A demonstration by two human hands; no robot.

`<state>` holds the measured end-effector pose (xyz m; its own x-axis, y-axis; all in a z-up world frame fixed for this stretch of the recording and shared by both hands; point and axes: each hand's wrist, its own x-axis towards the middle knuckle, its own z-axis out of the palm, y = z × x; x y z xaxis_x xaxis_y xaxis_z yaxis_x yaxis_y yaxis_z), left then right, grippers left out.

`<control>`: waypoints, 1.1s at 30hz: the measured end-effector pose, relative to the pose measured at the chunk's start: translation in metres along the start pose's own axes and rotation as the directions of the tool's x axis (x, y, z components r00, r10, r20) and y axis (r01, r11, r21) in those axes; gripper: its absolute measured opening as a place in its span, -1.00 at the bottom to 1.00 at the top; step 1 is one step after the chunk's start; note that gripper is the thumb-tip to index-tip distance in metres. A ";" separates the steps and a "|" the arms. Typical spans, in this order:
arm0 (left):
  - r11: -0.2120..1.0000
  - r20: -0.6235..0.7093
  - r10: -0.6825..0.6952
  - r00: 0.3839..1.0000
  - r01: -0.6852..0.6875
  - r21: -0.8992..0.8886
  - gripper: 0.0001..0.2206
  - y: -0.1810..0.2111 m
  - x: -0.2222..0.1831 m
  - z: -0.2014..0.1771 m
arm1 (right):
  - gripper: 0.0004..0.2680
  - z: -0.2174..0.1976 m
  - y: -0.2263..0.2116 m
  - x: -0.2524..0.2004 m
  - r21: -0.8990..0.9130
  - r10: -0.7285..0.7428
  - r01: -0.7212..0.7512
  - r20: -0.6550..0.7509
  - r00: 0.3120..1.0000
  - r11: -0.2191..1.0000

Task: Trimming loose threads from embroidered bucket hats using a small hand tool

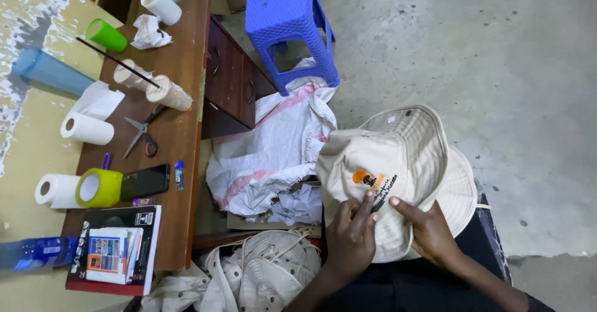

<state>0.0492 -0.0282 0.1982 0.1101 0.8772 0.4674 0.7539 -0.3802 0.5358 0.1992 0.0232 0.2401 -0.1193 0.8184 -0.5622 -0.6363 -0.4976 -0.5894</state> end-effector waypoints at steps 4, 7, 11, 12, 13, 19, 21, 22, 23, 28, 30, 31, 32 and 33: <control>0.997 -0.043 -0.013 0.999 0.010 -0.071 -0.55 -0.004 -0.005 0.010 | -0.51 -0.002 0.001 0.001 0.008 0.007 -0.007 -0.011 1.000 1.000; 0.989 -0.057 -0.044 0.997 0.036 -0.142 -0.60 -0.006 -0.005 0.012 | -0.51 -0.004 0.002 0.003 0.045 0.038 -0.039 0.019 0.999 0.998; 0.989 -0.005 -0.043 0.999 0.042 -0.139 -0.62 -0.002 0.000 0.003 | -0.52 -0.002 -0.001 0.001 0.021 0.058 -0.057 -0.014 0.998 0.998; 0.987 0.014 -0.030 0.999 0.032 -0.156 -0.62 -0.002 0.002 0.001 | -0.54 -0.003 0.000 0.002 0.029 0.052 -0.051 -0.023 0.998 0.998; 0.989 0.015 -0.033 0.999 0.034 -0.145 -0.62 -0.003 0.002 -0.001 | -0.54 -0.003 0.002 0.004 0.033 0.059 -0.058 -0.015 0.998 0.998; 0.998 0.037 0.002 0.999 0.000 -0.060 -0.58 0.001 -0.001 0.006 | -0.52 -0.009 0.003 0.004 0.010 0.025 -0.025 0.000 1.000 1.000; 0.993 -0.028 -0.030 0.999 0.027 -0.118 -0.55 -0.004 -0.007 0.015 | -0.54 -0.002 -0.003 -0.001 -0.055 0.039 -0.042 -0.059 0.998 0.998; 0.992 -0.027 -0.024 0.999 0.020 -0.126 -0.55 -0.006 -0.009 0.019 | -0.54 -0.003 -0.003 0.000 -0.054 0.030 -0.034 -0.065 0.997 0.998; 0.993 -0.045 -0.010 0.999 0.004 -0.121 -0.55 -0.008 -0.011 0.022 | -0.54 -0.003 -0.002 0.001 -0.032 0.035 -0.038 -0.066 0.997 0.999; 0.994 -0.054 0.007 0.999 -0.013 -0.106 -0.57 -0.009 -0.006 0.021 | -0.58 -0.010 0.002 0.007 -0.028 0.028 -0.029 -0.034 0.999 0.999; 0.993 -0.038 0.109 0.993 -0.107 0.046 -0.59 -0.011 -0.003 0.019 | -0.56 -0.005 0.000 0.004 0.034 0.065 -0.064 -0.026 0.998 0.997; 0.994 -0.039 0.102 0.994 -0.100 0.054 -0.59 -0.010 -0.002 0.018 | -0.56 -0.007 0.002 0.004 0.032 0.073 -0.073 -0.020 0.997 0.997; 0.991 -0.061 0.123 0.991 -0.120 0.053 -0.64 -0.011 0.001 0.017 | -0.57 -0.009 0.003 0.005 0.019 0.059 -0.059 -0.027 0.998 0.998; 0.989 -0.083 0.144 0.986 -0.140 0.052 -0.67 -0.011 0.004 0.015 | -0.59 -0.010 0.004 0.006 0.007 0.045 -0.045 -0.034 0.998 0.999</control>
